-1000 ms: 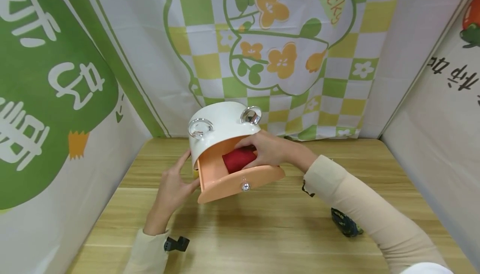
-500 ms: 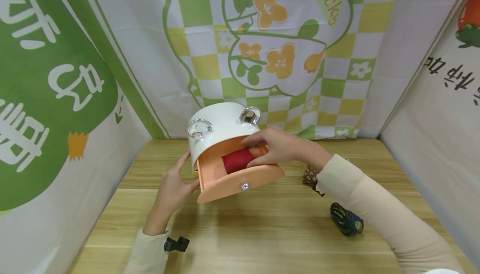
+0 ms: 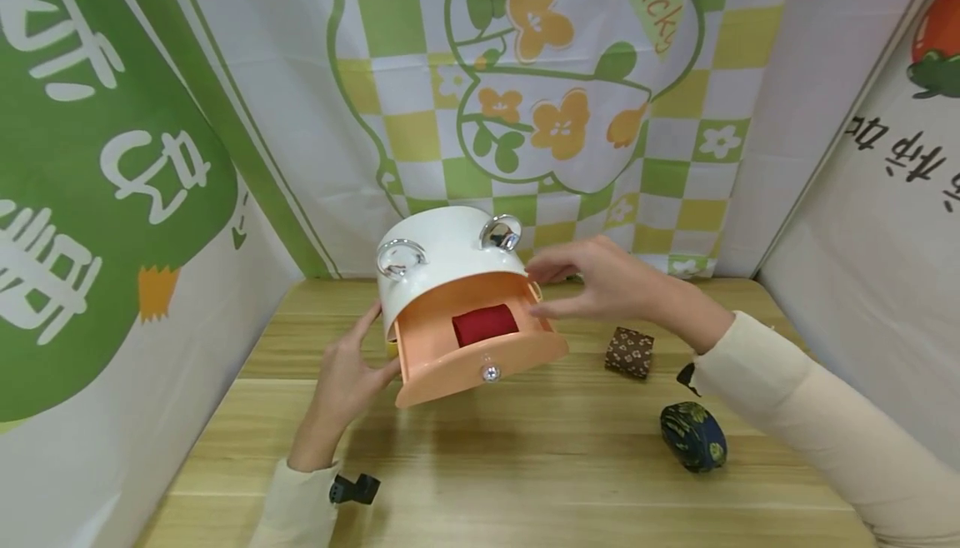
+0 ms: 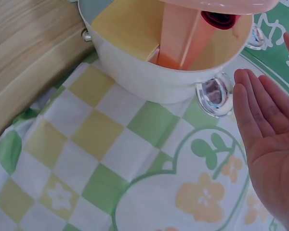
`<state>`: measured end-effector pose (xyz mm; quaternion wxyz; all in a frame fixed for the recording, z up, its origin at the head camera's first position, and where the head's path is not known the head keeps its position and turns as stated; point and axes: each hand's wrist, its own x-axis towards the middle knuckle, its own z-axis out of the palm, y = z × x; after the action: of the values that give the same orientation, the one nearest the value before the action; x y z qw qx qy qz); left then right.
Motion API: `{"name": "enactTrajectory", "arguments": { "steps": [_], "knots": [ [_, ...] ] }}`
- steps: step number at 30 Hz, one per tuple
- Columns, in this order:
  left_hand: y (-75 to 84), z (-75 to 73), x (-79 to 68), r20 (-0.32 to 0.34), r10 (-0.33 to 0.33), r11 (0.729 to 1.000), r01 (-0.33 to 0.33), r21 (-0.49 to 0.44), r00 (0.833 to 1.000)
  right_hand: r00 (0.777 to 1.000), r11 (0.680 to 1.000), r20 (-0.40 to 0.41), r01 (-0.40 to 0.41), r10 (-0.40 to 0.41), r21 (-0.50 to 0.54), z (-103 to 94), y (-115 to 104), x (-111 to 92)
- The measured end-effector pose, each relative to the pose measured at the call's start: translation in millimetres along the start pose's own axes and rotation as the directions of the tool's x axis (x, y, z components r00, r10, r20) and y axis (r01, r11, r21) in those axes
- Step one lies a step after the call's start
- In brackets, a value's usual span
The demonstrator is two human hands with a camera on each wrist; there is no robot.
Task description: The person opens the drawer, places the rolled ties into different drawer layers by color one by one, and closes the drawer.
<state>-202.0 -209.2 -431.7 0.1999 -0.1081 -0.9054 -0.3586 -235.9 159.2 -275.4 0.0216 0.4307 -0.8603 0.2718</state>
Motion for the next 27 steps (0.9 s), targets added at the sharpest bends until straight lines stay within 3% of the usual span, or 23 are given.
{"name": "enactTrajectory", "arguments": {
  "steps": [6, 12, 20, 27],
  "knots": [
    [0.0, 0.9, 0.6, 0.005, -0.008, 1.000, 0.008, -0.003, 1.000, 0.999, 0.998, -0.054, 0.000, -0.004, -0.062, -5.1, -7.6, -16.8],
    [-1.2, 1.1, 0.7, 0.007, -0.007, 1.000, 0.007, 0.002, 1.000, 0.997, 0.997, -0.079, -0.009, 0.003, -0.071, 4.1, -15.1, -34.9],
    [-3.0, 1.5, -0.3, -0.003, 0.002, 1.000, -0.002, 0.000, 1.000, 0.996, 1.000, -0.088, -0.017, 0.018, 0.012, 35.4, -26.1, -53.1],
    [-2.3, 0.9, 0.5, -0.001, 0.006, 1.000, -0.006, 0.004, 1.000, 0.988, 0.998, -0.153, -0.045, 0.037, -0.050, 68.9, -35.5, -59.2]
  ]
}}
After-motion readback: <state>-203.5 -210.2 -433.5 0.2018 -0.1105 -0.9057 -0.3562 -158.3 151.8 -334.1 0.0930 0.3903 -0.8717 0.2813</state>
